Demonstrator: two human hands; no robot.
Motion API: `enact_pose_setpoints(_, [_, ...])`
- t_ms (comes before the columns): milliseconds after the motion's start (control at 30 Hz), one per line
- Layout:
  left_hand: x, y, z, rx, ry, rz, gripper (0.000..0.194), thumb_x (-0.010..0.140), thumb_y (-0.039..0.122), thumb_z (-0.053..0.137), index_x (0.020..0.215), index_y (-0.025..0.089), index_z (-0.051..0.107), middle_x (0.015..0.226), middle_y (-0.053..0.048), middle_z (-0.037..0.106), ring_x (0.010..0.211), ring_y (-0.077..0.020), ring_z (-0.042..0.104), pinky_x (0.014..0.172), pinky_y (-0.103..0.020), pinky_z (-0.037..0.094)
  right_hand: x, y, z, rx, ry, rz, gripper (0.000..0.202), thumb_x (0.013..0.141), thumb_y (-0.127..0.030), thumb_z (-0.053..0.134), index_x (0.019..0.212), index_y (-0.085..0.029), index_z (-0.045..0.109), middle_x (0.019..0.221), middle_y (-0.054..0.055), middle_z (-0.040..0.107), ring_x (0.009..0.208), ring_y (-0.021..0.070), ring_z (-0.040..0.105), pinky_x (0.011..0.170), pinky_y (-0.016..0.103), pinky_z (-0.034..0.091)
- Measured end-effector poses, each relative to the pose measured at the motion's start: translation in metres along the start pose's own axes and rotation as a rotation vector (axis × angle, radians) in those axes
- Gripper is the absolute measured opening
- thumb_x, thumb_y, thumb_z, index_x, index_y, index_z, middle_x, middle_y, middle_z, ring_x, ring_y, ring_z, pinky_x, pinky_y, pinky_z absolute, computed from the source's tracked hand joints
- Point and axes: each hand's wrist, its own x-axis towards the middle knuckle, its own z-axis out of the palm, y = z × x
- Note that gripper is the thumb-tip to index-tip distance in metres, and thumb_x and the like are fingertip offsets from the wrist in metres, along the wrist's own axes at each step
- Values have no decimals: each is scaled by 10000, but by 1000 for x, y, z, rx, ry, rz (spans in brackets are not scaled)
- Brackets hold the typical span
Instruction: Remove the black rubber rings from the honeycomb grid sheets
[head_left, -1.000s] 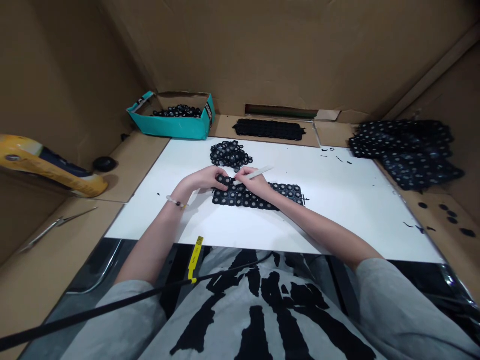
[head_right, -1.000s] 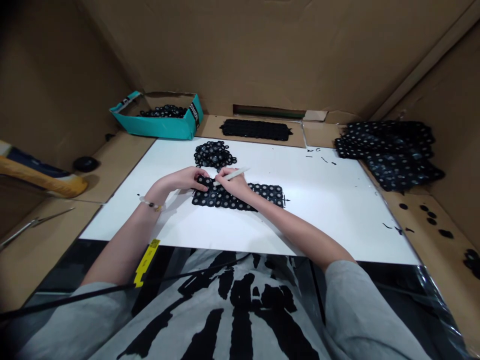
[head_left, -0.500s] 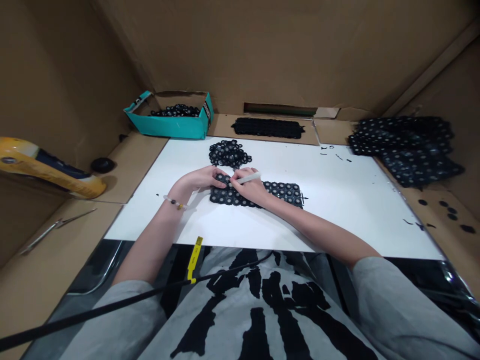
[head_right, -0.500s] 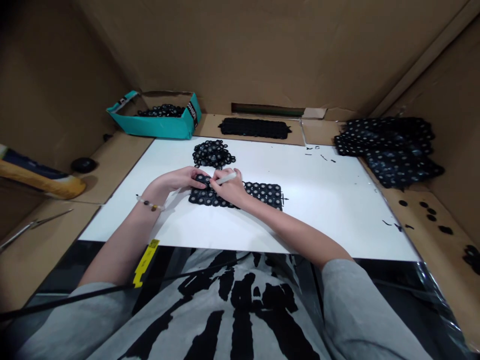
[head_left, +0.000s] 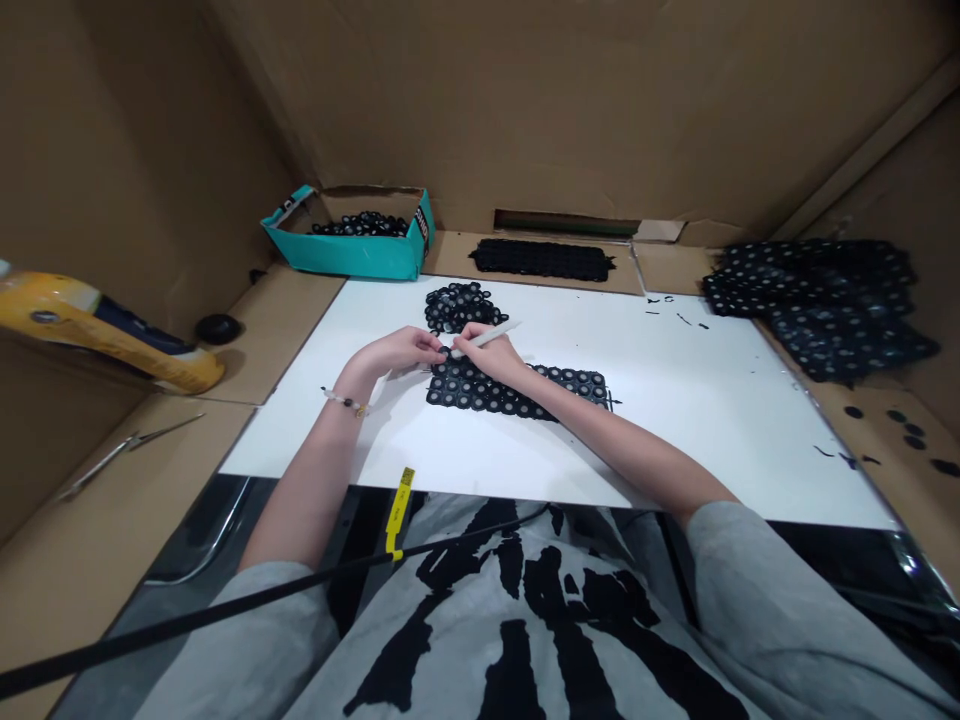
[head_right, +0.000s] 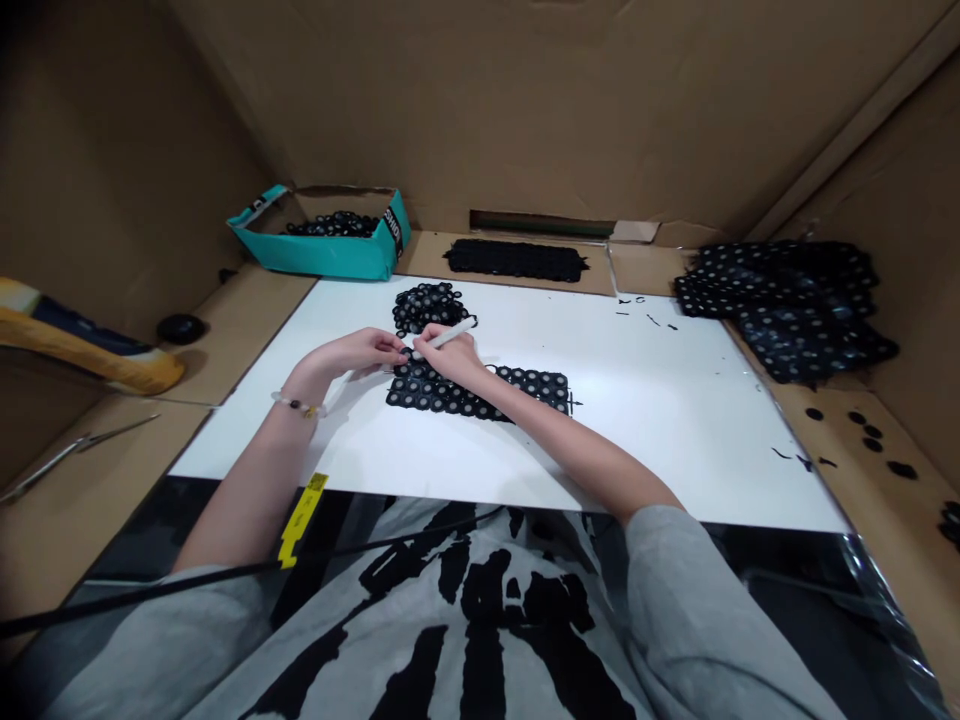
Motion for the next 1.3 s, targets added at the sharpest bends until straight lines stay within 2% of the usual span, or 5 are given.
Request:
enact_pose_setpoints(300, [3,-3,-1,11,-31,9,351,687,460,763,866,176,659,535,35,482,388,-86,364,378,-247,229,-5,5,6,122,65,30,232,878,-372,515,686,-242,506,842,-9,725,892,198,641,848,328,455])
enact_pose_setpoints(567, [3,-3,0,-56,-28,2,340,657,452,793,794,167,666,552,17,509,423,-85,360,400,-250,208,-5,7,6,173,78,5,252,878,-405,515,690,-240,484,793,-17,697,850,187,634,819,307,451])
enact_pose_setpoints(900, [4,-2,1,-227,-116,-46,376,542,382,867,768,152,672,633,-2,593,593,-123,512,537,-237,379,-14,-2,14,-73,85,-37,206,891,-369,492,726,-246,492,763,-14,630,875,193,597,860,325,415])
enact_pose_setpoints(1100, [-3,4,0,-1,-36,-14,374,575,388,840,821,183,647,569,34,542,453,-94,402,426,-241,258,-12,-1,8,87,104,17,247,868,-385,507,669,-242,478,719,-23,617,778,178,586,768,301,432])
enact_pose_setpoints(1300, [-8,6,0,184,-69,-7,368,611,466,792,578,199,541,456,36,427,430,-101,346,425,-257,251,-14,2,7,171,49,11,233,829,-366,552,641,-231,527,720,-23,644,762,167,595,749,284,440])
